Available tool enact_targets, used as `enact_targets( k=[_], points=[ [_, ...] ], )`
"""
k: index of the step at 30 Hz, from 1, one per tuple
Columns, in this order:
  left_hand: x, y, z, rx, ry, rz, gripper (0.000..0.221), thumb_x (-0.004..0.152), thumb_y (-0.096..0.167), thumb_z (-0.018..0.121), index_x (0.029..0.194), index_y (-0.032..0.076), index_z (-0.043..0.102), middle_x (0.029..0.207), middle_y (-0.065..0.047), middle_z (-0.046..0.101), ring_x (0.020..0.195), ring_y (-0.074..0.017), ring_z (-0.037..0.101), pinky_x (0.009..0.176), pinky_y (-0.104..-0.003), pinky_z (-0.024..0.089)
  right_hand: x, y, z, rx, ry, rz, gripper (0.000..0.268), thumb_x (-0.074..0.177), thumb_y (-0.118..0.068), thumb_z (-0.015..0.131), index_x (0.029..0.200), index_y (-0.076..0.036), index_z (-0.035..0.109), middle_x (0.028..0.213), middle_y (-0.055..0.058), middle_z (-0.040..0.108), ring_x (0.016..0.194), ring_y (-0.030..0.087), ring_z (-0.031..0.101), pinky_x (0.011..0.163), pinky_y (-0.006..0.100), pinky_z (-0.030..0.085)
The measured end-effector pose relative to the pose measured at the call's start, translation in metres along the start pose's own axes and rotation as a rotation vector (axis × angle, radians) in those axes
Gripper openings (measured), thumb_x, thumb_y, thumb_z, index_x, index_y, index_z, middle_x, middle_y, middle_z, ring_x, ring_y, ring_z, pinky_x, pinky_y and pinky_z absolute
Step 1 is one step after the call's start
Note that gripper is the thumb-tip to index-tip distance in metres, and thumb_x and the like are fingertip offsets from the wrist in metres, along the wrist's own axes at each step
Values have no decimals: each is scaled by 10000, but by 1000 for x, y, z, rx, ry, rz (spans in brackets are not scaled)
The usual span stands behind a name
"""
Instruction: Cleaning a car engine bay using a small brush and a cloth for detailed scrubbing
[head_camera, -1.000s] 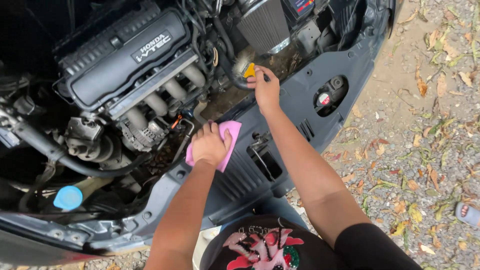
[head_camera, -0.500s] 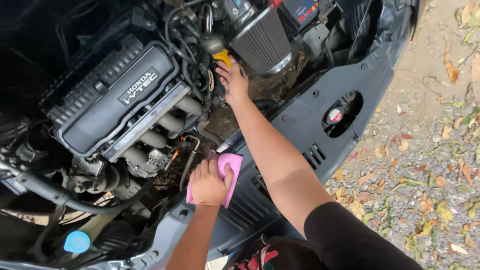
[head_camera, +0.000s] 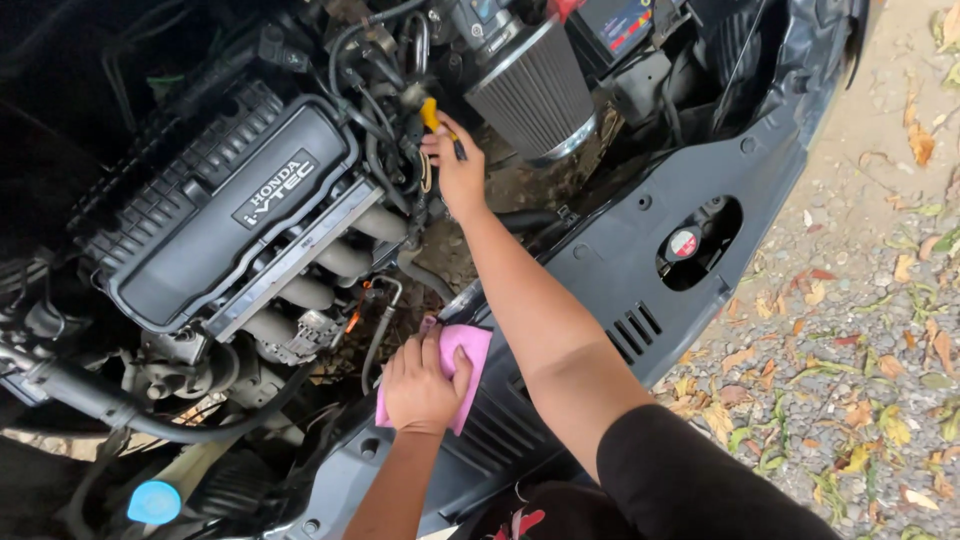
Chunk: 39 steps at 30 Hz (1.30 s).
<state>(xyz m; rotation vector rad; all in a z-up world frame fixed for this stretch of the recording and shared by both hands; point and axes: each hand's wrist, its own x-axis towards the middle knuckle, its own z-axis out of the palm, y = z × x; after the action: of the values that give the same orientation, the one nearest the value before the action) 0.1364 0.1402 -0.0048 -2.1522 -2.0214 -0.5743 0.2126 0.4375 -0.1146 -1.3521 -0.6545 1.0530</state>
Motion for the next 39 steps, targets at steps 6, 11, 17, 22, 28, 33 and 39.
enact_targets(
  k=[6,11,17,22,28,33,39],
  points=[
    [-8,-1,7,-4,-29,-20,478,915,522,509,1193,173,681,1067,-54,646,869,-247,674,802,-382,524,34,37,-7,-130,250,54,284,949,-173,618,1194,-92,736,820,146,806,673,163,784,624,265,634],
    [2,3,-3,7,-37,-43,482,921,539,486,1195,193,679,1061,-37,649,816,-235,662,754,-376,519,48,36,-1,-31,350,125,317,966,-240,653,1212,-51,717,846,127,815,710,149,791,712,261,644],
    [22,9,-29,-95,-144,-62,463,890,394,566,1227,105,698,1196,-66,699,836,-266,655,746,-384,513,59,9,23,187,4,80,445,998,-292,587,1343,-18,647,1097,228,789,1093,233,749,1037,337,506],
    [24,7,-31,-99,-149,-53,455,911,400,544,1220,103,695,1163,-72,693,800,-261,649,705,-373,506,89,56,27,240,0,64,341,1040,-226,549,1314,-61,666,1057,202,790,1021,230,746,979,321,519],
    [19,6,-28,-91,-151,-43,472,903,405,565,1228,85,688,1178,-90,700,814,-270,655,723,-379,513,71,45,26,286,361,304,170,970,-122,581,1012,-2,694,797,210,783,749,186,708,784,315,528],
    [4,3,-5,-37,11,-36,482,928,523,497,1184,152,670,1042,-60,638,807,-237,649,751,-390,517,47,48,-18,22,514,509,176,989,-310,592,1035,-148,640,598,46,754,574,17,708,604,176,559],
    [-7,0,9,4,40,-40,476,908,544,506,1135,172,699,983,-57,641,823,-256,665,797,-384,531,15,8,-47,-864,283,446,320,919,-406,592,917,-140,769,672,-53,767,931,174,784,890,356,600]
  ],
)
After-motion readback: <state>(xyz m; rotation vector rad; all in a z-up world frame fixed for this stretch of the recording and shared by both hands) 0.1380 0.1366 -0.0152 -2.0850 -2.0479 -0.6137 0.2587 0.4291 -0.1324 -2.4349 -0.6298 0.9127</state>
